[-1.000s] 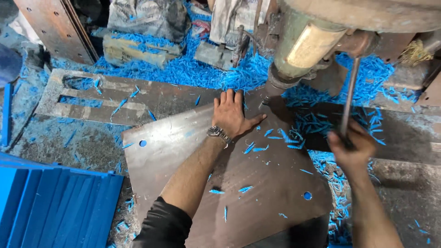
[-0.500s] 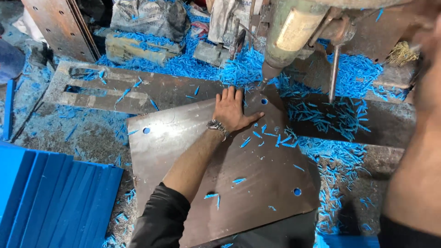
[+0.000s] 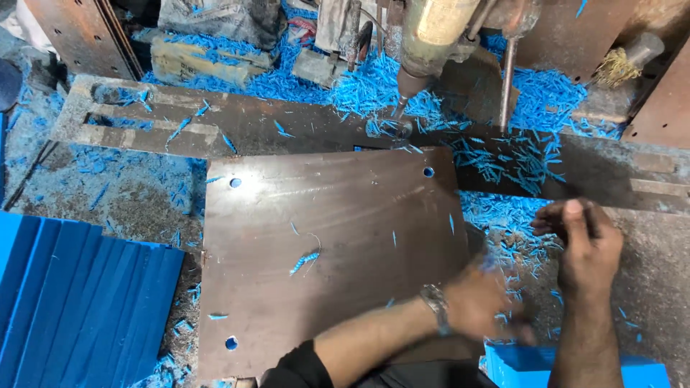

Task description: Drilling holes in plastic sheets using a drill press and a metal template guide.

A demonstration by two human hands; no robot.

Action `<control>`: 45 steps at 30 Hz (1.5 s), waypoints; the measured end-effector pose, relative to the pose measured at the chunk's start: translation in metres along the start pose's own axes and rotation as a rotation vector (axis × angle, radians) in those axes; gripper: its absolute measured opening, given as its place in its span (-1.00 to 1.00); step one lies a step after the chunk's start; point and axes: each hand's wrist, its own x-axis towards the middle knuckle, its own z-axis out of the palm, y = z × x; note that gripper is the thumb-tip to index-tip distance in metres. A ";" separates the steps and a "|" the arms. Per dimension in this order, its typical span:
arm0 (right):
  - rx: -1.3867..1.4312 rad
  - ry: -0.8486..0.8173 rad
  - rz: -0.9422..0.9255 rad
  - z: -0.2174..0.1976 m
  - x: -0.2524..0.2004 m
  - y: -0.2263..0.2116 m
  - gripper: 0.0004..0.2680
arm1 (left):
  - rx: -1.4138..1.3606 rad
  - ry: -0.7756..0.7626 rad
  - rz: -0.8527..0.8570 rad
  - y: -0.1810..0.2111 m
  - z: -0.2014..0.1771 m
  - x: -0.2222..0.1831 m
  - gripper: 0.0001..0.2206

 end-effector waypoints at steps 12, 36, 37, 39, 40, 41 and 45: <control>-0.942 -0.423 0.332 0.047 -0.074 0.033 -0.66 | 0.111 0.020 -0.334 0.043 -0.073 -0.247 -0.36; -0.246 -0.223 -0.359 0.166 -0.148 -0.008 -0.84 | -0.335 1.398 -1.278 -0.096 -0.192 -0.435 -0.59; -0.246 -0.223 -0.356 0.161 -0.131 0.004 -0.84 | -0.335 1.395 -1.281 -0.097 -0.187 -0.428 -0.59; -0.618 -0.134 -0.333 0.150 -0.097 0.028 -0.70 | -0.257 1.323 -1.323 -0.100 -0.176 -0.413 -0.45; -0.620 -0.137 -0.330 0.148 -0.087 0.032 -0.70 | -0.258 1.320 -1.327 -0.098 -0.179 -0.406 -0.45; -0.528 -0.293 -0.044 0.145 -0.077 0.036 -0.65 | -0.305 1.363 -1.321 -0.098 -0.182 -0.398 -0.43; -0.528 -0.490 0.296 0.136 -0.054 0.046 -0.55 | -0.332 1.498 -1.278 -0.123 -0.176 -0.393 -0.40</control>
